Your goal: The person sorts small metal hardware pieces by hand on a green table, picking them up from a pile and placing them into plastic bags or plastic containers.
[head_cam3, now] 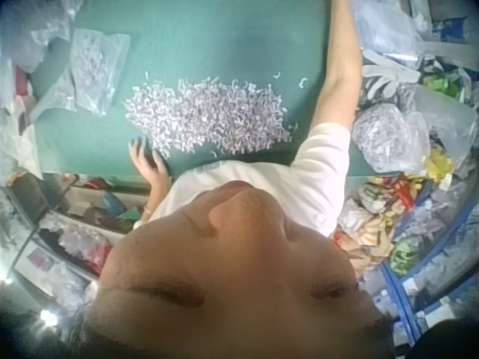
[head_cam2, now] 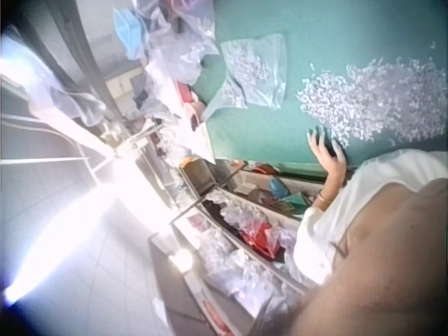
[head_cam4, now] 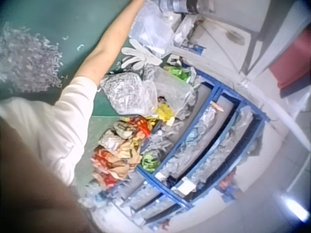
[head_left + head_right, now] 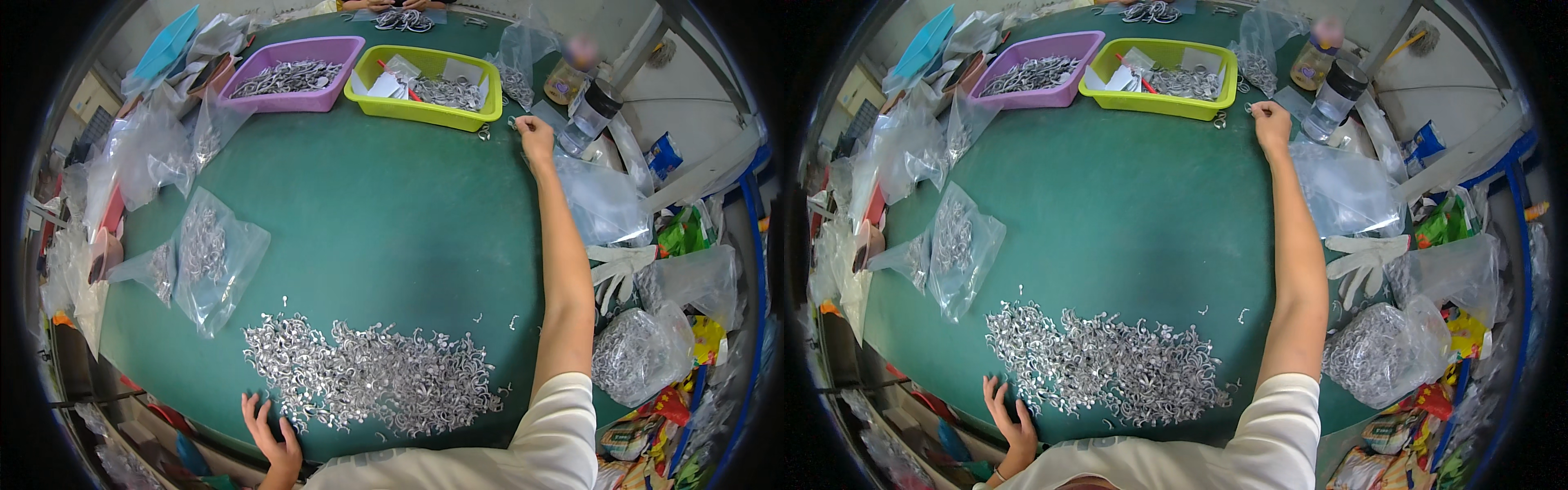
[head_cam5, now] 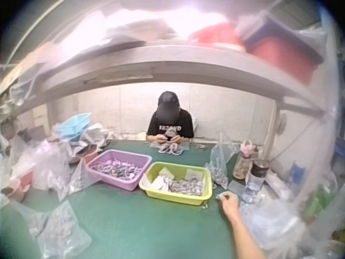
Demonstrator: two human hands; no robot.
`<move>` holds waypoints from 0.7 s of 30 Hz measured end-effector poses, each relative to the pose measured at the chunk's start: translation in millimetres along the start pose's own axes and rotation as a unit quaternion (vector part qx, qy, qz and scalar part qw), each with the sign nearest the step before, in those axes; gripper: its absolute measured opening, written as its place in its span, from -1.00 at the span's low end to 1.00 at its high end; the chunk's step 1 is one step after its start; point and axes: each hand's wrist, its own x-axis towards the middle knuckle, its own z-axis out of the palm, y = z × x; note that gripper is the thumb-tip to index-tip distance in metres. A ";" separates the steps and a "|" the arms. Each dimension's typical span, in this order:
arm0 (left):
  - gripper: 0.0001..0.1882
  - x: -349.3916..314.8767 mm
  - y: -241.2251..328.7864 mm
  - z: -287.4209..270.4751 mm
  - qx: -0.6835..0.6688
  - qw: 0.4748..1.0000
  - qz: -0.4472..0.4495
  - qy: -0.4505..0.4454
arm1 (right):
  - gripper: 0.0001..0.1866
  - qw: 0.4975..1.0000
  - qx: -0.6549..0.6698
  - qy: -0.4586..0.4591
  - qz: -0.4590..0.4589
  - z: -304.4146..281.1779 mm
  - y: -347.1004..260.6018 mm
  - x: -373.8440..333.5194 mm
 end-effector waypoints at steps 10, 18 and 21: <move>-0.63 0.0 -1.4 0.0 -0.010 1.000 0.014 0.011 | -0.87 0.837 0.471 -0.189 0.206 -37.3 -32.9 -32.9; -0.63 0.7 -1.5 -0.1 -0.018 0.999 0.022 0.019 | -0.87 0.902 0.397 -0.167 0.020 -38.3 -65.3 -65.2; -0.64 -0.9 -2.1 -0.6 -0.021 0.999 0.021 0.025 | -0.90 0.948 0.288 -0.098 -0.098 -37.1 -97.9 -86.2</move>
